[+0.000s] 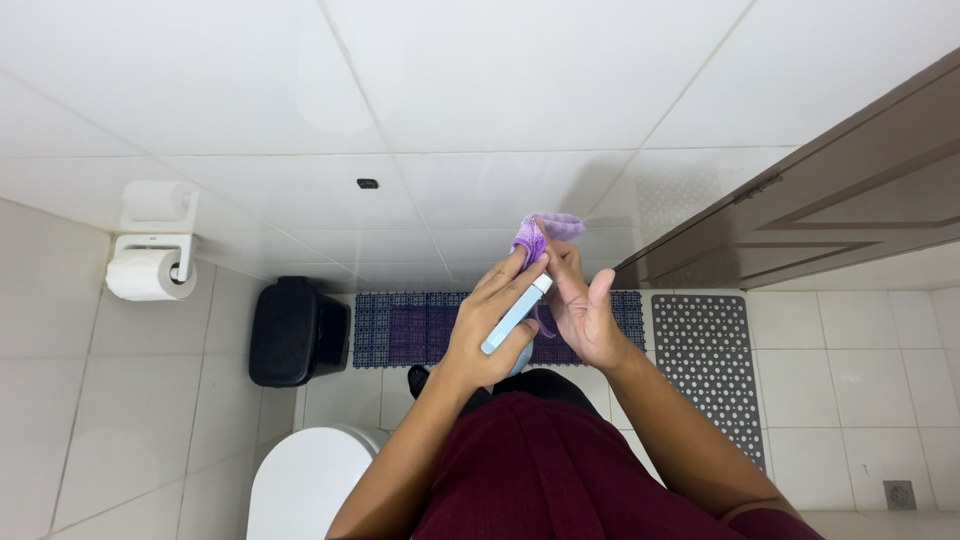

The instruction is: Wipe down a tiled bathroom wall using a spray bottle and a cleaning cloth.

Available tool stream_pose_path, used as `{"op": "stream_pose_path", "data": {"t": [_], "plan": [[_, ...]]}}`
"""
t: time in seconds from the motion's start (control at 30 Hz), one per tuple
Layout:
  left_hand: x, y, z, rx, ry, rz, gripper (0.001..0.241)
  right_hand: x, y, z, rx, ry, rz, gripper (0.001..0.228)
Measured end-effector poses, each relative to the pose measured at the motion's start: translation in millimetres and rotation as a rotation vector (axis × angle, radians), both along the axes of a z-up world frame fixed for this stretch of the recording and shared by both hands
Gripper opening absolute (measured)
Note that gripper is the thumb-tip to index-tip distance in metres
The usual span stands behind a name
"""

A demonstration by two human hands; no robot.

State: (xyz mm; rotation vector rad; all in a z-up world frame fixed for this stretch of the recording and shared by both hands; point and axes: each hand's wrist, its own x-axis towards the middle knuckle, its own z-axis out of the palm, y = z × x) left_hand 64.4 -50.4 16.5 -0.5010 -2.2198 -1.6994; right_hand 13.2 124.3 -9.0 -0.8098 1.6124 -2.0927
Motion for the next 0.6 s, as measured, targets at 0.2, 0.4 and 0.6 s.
{"op": "stream_pose_path", "data": {"t": [0.2, 0.4, 0.6], "plan": [[-3, -2, 0, -0.060, -0.016, -0.006, 0.067, 3, -1, 15, 0.132, 0.126, -0.023, 0.103], [-5, -23, 11, 0.076, -0.057, -0.057, 0.058, -22, 36, -6, 0.410, 0.402, -0.169, 0.079], [-10, -51, 25, 0.206, -0.235, -0.178, 0.073, -57, 27, -12, 0.010, -0.428, 0.050, 0.077]]}}
